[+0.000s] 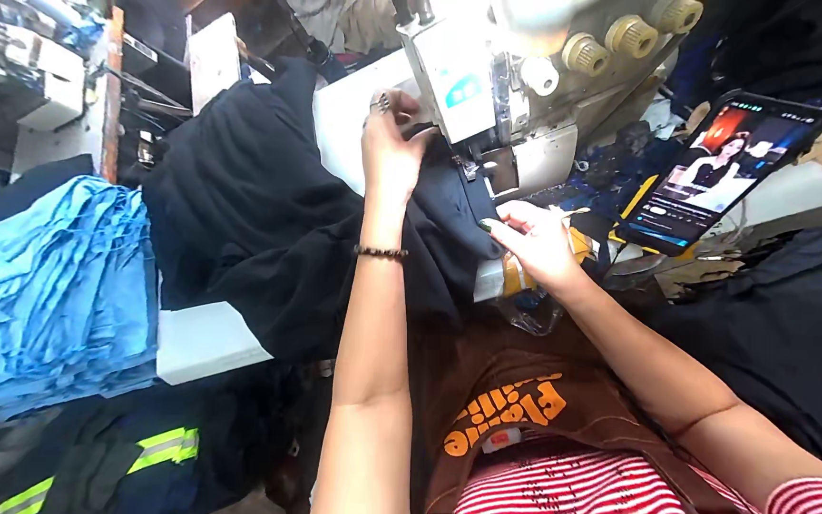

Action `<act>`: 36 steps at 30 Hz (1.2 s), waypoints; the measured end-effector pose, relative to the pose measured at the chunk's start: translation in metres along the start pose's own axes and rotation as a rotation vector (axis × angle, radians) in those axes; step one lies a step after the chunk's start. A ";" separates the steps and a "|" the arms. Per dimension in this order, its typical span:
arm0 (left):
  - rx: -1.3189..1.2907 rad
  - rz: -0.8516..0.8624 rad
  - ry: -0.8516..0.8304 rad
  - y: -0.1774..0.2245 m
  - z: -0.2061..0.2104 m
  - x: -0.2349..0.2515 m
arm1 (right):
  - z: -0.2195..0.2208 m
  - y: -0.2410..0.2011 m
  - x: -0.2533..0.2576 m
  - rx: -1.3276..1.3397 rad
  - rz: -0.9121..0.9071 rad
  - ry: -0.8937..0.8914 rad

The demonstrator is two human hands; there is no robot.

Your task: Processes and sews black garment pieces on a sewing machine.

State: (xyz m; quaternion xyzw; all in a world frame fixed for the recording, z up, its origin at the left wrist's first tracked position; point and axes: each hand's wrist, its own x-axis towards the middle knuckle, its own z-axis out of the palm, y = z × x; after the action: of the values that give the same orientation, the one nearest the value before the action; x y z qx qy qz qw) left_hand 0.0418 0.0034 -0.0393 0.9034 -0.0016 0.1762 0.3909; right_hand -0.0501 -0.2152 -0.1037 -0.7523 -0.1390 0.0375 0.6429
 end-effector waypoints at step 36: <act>0.247 0.685 -0.201 0.054 -0.026 -0.140 | -0.052 -0.029 -0.030 -0.071 -0.077 0.164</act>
State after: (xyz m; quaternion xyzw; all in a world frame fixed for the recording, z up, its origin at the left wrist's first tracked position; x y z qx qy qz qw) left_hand -0.1052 -0.0342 -0.0292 0.9036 -0.3207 0.2060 0.1955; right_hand -0.0707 -0.2691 -0.0698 -0.7694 -0.1159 -0.0538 0.6259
